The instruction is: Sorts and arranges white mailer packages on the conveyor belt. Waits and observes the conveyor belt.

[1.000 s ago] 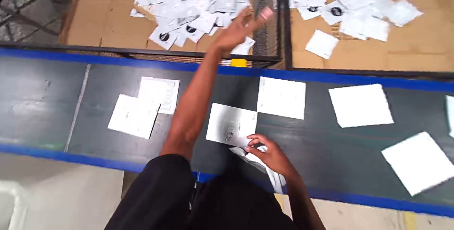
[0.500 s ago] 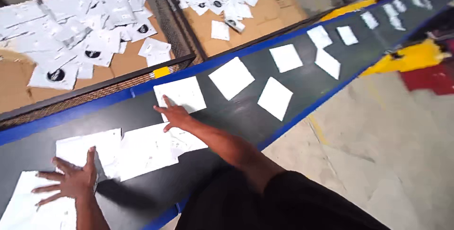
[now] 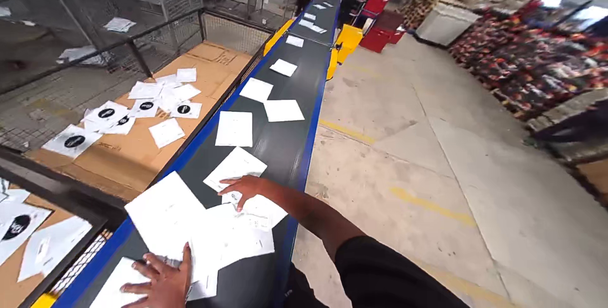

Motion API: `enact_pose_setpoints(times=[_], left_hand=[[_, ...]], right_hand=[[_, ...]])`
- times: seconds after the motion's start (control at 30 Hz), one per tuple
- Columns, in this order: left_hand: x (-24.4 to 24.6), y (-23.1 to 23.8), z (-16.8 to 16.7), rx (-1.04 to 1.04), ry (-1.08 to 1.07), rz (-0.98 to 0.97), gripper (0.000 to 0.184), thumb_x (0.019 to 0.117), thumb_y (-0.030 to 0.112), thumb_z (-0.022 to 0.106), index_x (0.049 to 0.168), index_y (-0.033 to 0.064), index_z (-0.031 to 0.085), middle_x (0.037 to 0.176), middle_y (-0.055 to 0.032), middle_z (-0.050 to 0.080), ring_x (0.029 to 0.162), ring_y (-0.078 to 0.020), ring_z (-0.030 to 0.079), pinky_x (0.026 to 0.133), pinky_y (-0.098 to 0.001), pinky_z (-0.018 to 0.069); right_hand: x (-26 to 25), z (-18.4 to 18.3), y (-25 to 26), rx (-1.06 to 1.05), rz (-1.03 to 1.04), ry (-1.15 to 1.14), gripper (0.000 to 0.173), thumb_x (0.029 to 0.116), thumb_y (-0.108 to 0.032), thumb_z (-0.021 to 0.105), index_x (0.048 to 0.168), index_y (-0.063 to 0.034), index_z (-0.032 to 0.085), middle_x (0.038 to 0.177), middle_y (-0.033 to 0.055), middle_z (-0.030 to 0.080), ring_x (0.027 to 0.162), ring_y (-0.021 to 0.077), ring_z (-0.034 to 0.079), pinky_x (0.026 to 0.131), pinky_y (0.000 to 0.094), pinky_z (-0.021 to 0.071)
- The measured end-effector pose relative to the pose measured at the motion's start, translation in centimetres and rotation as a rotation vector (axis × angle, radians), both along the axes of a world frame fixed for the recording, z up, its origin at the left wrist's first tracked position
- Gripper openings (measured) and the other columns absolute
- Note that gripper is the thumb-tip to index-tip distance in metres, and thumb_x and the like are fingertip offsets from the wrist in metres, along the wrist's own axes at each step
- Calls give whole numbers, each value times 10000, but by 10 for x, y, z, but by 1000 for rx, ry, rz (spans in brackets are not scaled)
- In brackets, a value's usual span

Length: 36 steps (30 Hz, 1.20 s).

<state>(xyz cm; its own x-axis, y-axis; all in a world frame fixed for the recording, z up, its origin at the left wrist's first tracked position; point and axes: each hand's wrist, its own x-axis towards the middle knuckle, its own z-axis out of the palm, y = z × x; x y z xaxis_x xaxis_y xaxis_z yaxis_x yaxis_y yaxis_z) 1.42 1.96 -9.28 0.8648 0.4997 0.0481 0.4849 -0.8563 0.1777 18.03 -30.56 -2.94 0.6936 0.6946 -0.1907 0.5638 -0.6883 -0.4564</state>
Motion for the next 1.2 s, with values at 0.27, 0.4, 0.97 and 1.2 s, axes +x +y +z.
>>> enact_pose_setpoints(times=[0.27, 0.4, 0.97, 1.2], left_hand=[[111, -132, 30, -401, -83, -219, 918, 881, 546, 704, 1552, 13, 375, 1391, -288, 561, 1335, -497, 477, 1106, -727, 301], [50, -86, 52, -540, -238, -217, 716, 917, 470, 719, 1433, 5, 545, 1402, -264, 565, 1359, -455, 479, 1138, -650, 361], [-174, 80, 53, -343, 143, 306, 1286, 671, 970, 524, 1587, 84, 352, 1659, -281, 189, 1510, -537, 168, 1124, -784, 178], [-216, 90, 52, -342, 130, 304, 1428, 525, 984, 629, 1585, 72, 336, 1660, -276, 185, 1514, -537, 146, 1141, -776, 139]], right_hand=[[61, 42, -161, 91, -477, 54, 951, 720, -631, 840, 1497, -183, 522, 1450, 116, 574, 1319, 285, 562, 1085, 555, 473], [-22, 96, -110, 614, -539, 185, 408, 887, -383, 804, 1143, -81, 708, 907, 5, 739, 862, 102, 697, 833, 340, 585], [145, 3, 45, -56, -489, -145, 1097, 743, -505, 877, 1584, -41, 346, 1645, 227, 309, 1499, 444, 325, 1134, 658, 378], [176, 4, 106, -372, -239, -32, 1358, 481, -734, 890, 1504, 6, 390, 1445, 295, 488, 1340, 494, 461, 1041, 761, 336]])
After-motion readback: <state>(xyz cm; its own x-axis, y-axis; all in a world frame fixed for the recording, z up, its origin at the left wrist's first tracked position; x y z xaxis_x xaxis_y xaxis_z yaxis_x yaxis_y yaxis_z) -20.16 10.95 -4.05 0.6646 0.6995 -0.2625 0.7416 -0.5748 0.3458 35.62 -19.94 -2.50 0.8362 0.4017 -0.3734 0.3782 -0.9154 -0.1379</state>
